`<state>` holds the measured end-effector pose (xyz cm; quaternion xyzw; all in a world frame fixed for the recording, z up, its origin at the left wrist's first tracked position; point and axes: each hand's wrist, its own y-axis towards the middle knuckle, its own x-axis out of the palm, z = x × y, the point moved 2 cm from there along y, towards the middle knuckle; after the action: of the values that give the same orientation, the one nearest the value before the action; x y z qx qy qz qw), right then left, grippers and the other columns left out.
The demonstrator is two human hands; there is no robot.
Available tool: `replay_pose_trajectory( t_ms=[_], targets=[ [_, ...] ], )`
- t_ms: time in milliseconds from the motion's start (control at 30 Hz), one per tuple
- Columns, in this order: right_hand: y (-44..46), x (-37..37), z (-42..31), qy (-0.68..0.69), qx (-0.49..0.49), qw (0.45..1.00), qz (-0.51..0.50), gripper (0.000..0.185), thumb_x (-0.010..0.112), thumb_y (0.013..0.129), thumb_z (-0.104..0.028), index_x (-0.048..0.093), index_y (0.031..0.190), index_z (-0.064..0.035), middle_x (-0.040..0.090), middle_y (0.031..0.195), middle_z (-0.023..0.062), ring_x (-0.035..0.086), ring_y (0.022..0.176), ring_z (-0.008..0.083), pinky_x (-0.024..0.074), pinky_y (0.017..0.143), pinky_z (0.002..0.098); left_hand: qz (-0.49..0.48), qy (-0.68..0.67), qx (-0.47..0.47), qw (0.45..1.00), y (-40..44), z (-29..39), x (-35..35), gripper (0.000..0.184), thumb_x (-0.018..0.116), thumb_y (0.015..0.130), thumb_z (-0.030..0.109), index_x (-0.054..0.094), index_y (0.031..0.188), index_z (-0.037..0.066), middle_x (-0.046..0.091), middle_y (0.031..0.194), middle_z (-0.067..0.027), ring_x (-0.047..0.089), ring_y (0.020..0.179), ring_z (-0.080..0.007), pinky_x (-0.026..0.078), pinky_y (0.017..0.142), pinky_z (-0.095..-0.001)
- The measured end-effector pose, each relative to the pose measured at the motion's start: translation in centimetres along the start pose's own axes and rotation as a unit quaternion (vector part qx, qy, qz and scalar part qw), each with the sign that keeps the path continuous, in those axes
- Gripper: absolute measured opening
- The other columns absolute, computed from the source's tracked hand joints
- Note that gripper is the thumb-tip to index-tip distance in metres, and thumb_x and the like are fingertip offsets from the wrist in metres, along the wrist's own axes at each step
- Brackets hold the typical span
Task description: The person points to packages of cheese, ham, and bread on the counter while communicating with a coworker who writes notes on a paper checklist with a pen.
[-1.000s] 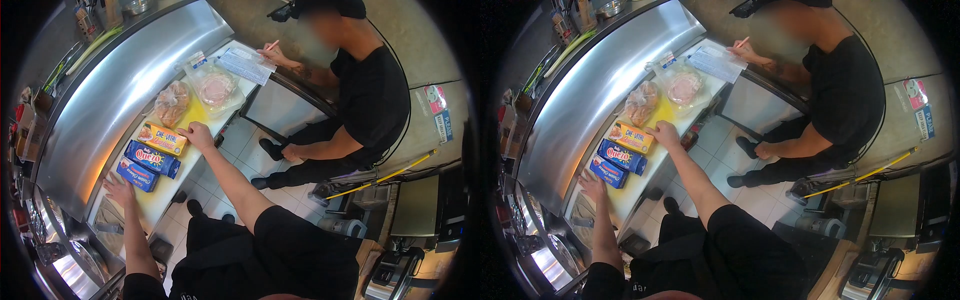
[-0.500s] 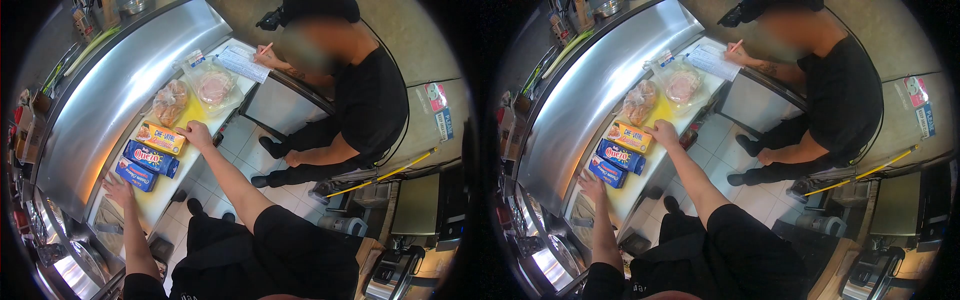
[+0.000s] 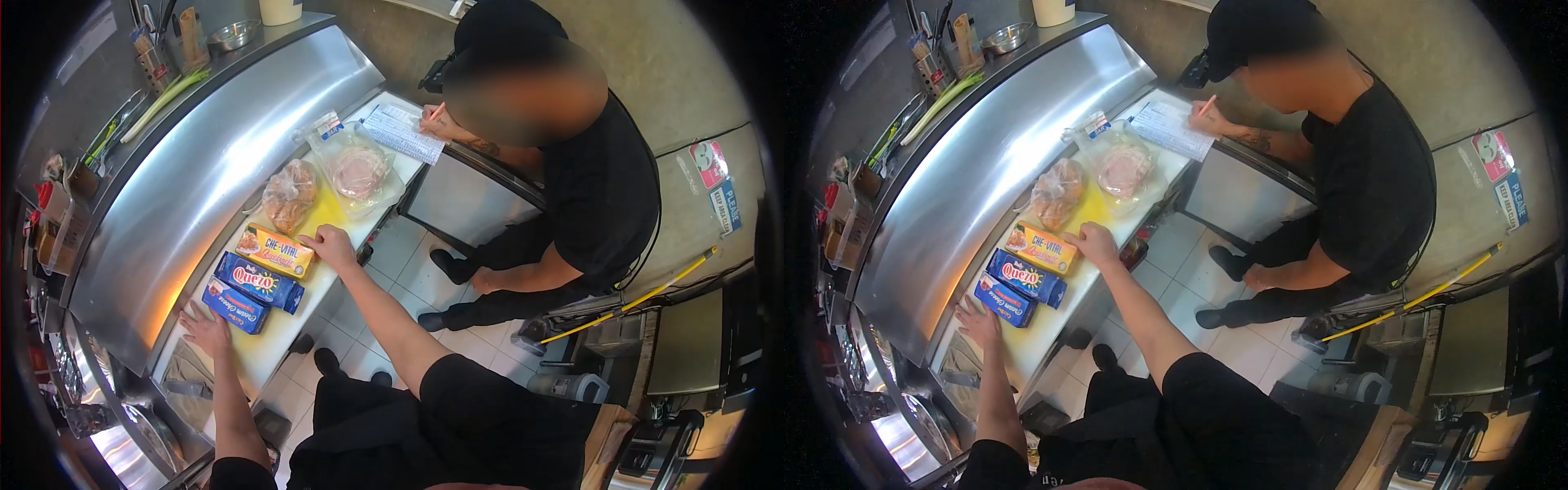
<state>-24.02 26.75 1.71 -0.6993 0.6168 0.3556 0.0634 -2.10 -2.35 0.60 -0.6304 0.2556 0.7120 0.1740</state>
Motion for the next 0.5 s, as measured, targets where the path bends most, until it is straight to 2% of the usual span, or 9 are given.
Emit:
replay_pose_trajectory(
  t_ms=[200,300,433,500],
  targets=[
    [0.3,-0.1,0.0,-0.003,-0.009,1.0,0.007,0.051,0.075,0.077,-0.044,0.054,0.057,-0.0024,0.056,0.06,0.0149,0.055,0.054,0.0327,0.0454,0.053,0.0418,-0.012,-0.009,-0.004,1.0,0.0,0.0,-0.2,0.063,0.043,0.094,0.047,0.032,0.149,0.017,0.022,0.154,-0.0196,0.018,0.144,-0.0368,0.014,0.113,-0.0594],
    [0.1,0.5,0.5,-0.002,-0.006,1.0,0.007,0.045,0.07,0.083,-0.037,0.055,0.06,-0.0017,0.058,0.064,0.0152,0.056,0.057,0.0343,0.0461,0.056,0.0419,0.001,-0.013,-0.001,1.0,0.1,-0.3,0.4,0.063,0.043,0.094,0.046,0.032,0.149,0.017,0.022,0.154,-0.0194,0.018,0.144,-0.0371,0.014,0.113,-0.0597],
    [-0.3,0.9,1.3,0.003,-0.019,1.0,0.021,0.043,0.068,0.085,-0.034,0.055,0.061,-0.0009,0.058,0.066,0.0159,0.055,0.059,0.0356,0.0457,0.058,0.0423,-0.001,0.003,0.02,1.0,0.0,-0.5,0.6,0.064,0.042,0.095,0.047,0.03,0.149,0.017,0.022,0.154,-0.0203,0.018,0.144,-0.0375,0.014,0.113,-0.0605],
    [0.5,0.5,1.2,-0.03,-0.047,0.998,-0.024,0.037,0.066,0.088,-0.032,0.058,0.069,-0.0014,0.06,0.065,0.0124,0.058,0.055,0.0289,0.047,0.053,0.038,-0.015,0.001,0.017,1.0,0.2,-0.2,0.2,0.064,0.041,0.096,0.047,0.028,0.15,0.016,0.02,0.154,-0.022,0.017,0.144,-0.0396,0.015,0.112,-0.0622]
  ],
)
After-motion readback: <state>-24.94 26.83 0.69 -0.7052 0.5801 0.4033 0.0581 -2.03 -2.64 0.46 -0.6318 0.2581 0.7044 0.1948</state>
